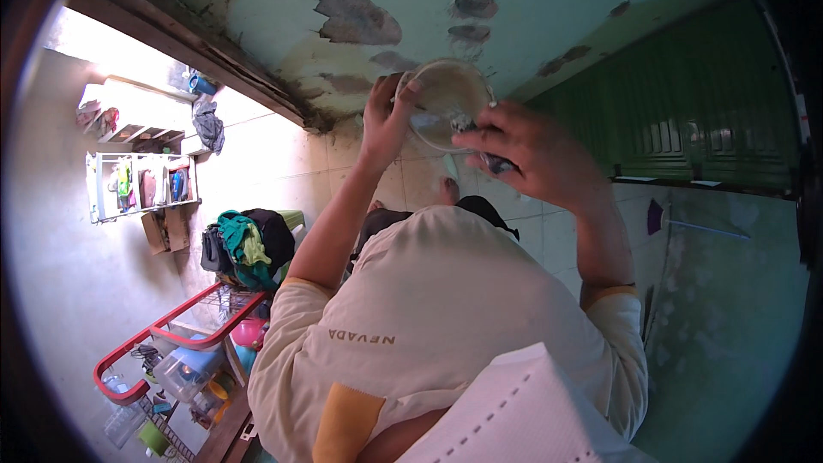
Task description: The person mixes a white substance in a plastic container using a putty knife and applies it to fill holes and damaged sections on a wall.
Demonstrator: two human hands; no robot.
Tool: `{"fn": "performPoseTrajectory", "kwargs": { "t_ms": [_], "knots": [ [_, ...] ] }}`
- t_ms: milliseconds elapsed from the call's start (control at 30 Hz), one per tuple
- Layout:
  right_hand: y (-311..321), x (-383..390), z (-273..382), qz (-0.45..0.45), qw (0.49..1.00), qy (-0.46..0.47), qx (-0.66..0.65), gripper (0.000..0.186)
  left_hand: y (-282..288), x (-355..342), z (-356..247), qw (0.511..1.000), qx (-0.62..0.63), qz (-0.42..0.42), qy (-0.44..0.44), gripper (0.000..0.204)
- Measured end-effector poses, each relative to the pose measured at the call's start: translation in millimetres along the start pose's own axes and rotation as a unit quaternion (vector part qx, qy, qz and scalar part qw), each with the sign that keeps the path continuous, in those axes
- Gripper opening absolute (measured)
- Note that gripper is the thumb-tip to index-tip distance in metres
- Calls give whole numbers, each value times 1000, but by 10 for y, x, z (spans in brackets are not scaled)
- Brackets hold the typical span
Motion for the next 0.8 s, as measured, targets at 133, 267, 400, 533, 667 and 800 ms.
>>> {"fn": "performPoseTrajectory", "kwargs": {
  "t_ms": [133,267,400,533,667,800],
  "knots": [
    [180,51,-83,43,998,-34,-22,34,47,-33,72,1000,1,3,22,44],
    [160,-55,-57,-10,997,-71,40,33,-53,-9,28,999,47,-18,1,44],
    [-3,15,-66,-11,1000,9,7,29,4,-62,66,998,42,-29,32,43],
    [138,64,-122,-46,989,-113,-88,30,71,-57,85,999,18,-41,16,41],
    [-18,95,-72,-85,988,-129,-17,28,20,-56,-26,999,39,-32,8,39],
    [87,159,-23,-138,981,-130,-37,24,16,-20,239,994,72,-66,42,38]
  ]
}}
Point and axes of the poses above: each hand's wrist, its own x-axis away from the middle knuckle, its own y-axis out of the back of the hand, z = x × y, the point moved 2 cm from there along -x, towards the middle knuckle, and after that the axes turned 12 degrees about -z, right-handed, at the moved point
